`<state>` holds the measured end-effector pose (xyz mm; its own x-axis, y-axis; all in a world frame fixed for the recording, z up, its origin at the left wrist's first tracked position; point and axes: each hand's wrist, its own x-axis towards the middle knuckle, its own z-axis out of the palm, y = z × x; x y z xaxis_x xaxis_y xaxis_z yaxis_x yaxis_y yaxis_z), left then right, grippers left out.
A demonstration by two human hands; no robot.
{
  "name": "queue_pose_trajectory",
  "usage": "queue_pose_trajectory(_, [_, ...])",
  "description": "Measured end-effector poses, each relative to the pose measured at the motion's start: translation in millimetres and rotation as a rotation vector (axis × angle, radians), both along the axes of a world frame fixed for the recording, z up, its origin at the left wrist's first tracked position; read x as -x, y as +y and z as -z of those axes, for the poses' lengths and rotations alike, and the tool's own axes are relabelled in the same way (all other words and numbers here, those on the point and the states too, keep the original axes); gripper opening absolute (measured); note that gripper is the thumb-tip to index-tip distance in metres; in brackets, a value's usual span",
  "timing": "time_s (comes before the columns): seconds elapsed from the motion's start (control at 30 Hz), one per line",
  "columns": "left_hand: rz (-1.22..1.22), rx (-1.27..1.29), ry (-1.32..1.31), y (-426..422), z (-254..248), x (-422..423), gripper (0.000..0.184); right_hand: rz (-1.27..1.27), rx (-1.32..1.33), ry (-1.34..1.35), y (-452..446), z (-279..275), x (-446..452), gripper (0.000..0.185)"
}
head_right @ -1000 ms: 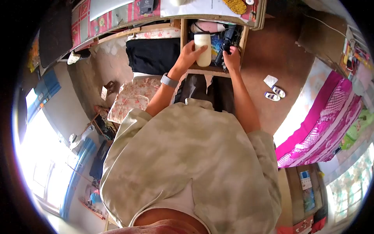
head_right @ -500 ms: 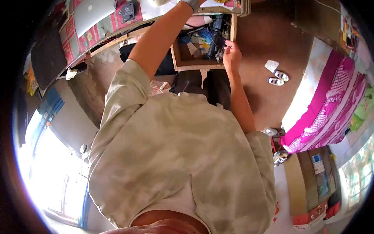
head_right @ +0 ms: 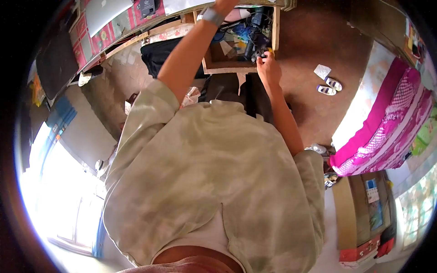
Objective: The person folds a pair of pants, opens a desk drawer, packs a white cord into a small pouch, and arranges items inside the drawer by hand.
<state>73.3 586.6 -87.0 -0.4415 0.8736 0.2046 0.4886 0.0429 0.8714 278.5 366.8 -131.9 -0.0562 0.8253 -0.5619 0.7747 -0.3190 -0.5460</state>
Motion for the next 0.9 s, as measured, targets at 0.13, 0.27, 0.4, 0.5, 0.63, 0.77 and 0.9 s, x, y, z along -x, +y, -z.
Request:
queue_pose_trajectory(0.13, [0.027, -0.029, -0.145, -106.0, 2.1, 7.1, 0.028, -0.094, 0.147, -0.385, 7.5, 0.7, 18.8, 0.045])
queue_pose_trajectory(0.27, [0.08, 0.446, -0.261, -207.7, 25.2, -10.7, 0.015, 0.199, 0.286, -0.05, 8.5, 9.2, 9.1, 0.04])
queue_pose_trajectory(0.4, [0.047, 0.543, -0.195, -251.2, 28.9, -3.7, 0.015, 0.11, 0.141, 0.117, 7.1, 42.4, -31.3, 0.033])
queue_pose_trajectory(0.5, [0.008, 0.567, -0.298, -265.4, 14.1, -2.0, 0.016, 0.169, 0.09, 0.126, 13.0, 5.0, -40.2, 0.033])
queue_pose_trajectory(0.63, [0.011, 0.75, -0.889, -262.2, -18.7, -22.2, 0.028, -0.068, -0.089, 0.294, -13.9, -63.0, -13.0, 0.027])
queue_pose_trajectory(0.77, [0.042, 0.734, -1.014, -276.2, -32.6, -33.1, 0.049, -0.248, 0.301, 0.436, -29.8, -122.2, 28.8, 0.019])
queue_pose_trajectory(0.9, [-0.147, 0.758, -0.862, -297.4, -18.4, -12.0, 0.05, -0.601, -0.387, 0.004, -3.6, -81.4, 17.0, 0.012])
